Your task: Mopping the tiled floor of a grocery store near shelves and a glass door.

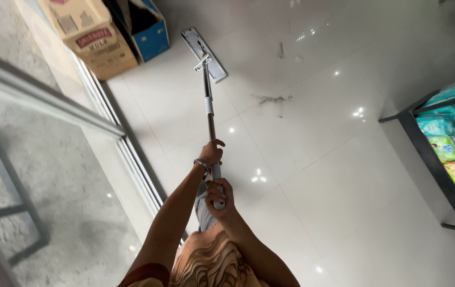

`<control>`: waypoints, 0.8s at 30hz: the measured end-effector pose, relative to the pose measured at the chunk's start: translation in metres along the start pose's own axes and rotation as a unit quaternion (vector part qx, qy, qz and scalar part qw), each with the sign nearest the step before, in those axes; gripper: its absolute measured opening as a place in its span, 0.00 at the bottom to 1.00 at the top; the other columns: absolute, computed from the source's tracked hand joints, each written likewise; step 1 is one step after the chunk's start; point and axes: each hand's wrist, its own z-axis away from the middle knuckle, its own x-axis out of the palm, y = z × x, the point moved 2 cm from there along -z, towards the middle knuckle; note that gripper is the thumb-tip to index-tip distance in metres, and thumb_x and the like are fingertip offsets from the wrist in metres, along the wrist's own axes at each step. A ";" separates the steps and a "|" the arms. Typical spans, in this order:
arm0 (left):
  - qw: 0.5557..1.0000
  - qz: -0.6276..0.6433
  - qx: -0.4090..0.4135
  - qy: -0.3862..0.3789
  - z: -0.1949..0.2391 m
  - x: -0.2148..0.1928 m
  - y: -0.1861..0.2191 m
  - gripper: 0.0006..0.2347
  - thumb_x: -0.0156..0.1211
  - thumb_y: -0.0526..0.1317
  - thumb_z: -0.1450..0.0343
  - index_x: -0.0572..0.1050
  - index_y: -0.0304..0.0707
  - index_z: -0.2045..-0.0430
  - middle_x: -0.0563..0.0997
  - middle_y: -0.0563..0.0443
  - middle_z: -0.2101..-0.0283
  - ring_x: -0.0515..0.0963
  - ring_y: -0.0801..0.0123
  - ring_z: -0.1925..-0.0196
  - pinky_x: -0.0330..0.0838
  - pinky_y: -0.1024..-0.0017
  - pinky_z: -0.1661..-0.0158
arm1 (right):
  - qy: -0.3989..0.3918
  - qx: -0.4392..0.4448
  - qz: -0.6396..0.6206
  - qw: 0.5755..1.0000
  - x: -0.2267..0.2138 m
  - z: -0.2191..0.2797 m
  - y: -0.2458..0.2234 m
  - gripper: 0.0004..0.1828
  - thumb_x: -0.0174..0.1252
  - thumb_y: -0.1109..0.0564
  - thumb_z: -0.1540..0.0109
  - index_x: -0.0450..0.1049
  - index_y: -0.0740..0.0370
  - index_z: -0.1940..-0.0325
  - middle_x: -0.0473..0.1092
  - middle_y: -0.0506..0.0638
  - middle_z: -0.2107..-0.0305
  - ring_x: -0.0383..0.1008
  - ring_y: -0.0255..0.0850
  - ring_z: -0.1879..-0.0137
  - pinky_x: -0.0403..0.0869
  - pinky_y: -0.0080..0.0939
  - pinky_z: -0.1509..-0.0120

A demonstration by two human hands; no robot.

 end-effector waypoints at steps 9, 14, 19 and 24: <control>0.997 0.022 -0.068 0.022 -0.101 -0.147 0.089 0.38 0.49 0.32 0.29 0.29 0.46 0.30 0.80 0.40 0.69 0.78 0.61 0.80 0.76 0.64 0.78 | 0.075 0.032 0.100 0.992 0.067 -0.193 -0.003 0.13 0.54 0.57 0.35 0.62 0.54 0.73 0.59 0.41 0.84 0.59 0.28 0.80 0.61 0.28 0.78; 0.999 0.008 -0.036 -0.007 -0.162 -0.199 0.105 0.23 0.53 0.33 0.29 0.56 0.33 0.40 0.77 0.42 0.70 0.78 0.62 0.81 0.77 0.65 0.81 | 0.171 0.056 0.194 0.964 0.143 -0.256 -0.004 0.09 0.53 0.57 0.36 0.64 0.53 0.71 0.60 0.39 0.82 0.60 0.29 0.78 0.64 0.27 0.75; 0.998 0.015 -0.048 -0.047 -0.171 -0.243 0.115 0.26 0.54 0.34 0.30 0.53 0.37 0.37 0.75 0.41 0.72 0.77 0.62 0.82 0.76 0.64 0.80 | 0.149 0.146 0.147 0.967 0.148 -0.311 0.001 0.06 0.54 0.58 0.35 0.68 0.57 0.67 0.58 0.37 0.84 0.59 0.27 0.79 0.66 0.29 0.72; 0.994 0.077 -0.056 -0.055 -0.184 -0.290 0.105 0.34 0.51 0.32 0.29 0.43 0.46 0.27 0.75 0.46 0.74 0.75 0.65 0.84 0.74 0.64 0.82 | 0.249 0.114 0.243 0.930 0.170 -0.349 0.041 0.15 0.56 0.56 0.36 0.60 0.51 0.75 0.57 0.37 0.86 0.57 0.29 0.80 0.65 0.31 0.72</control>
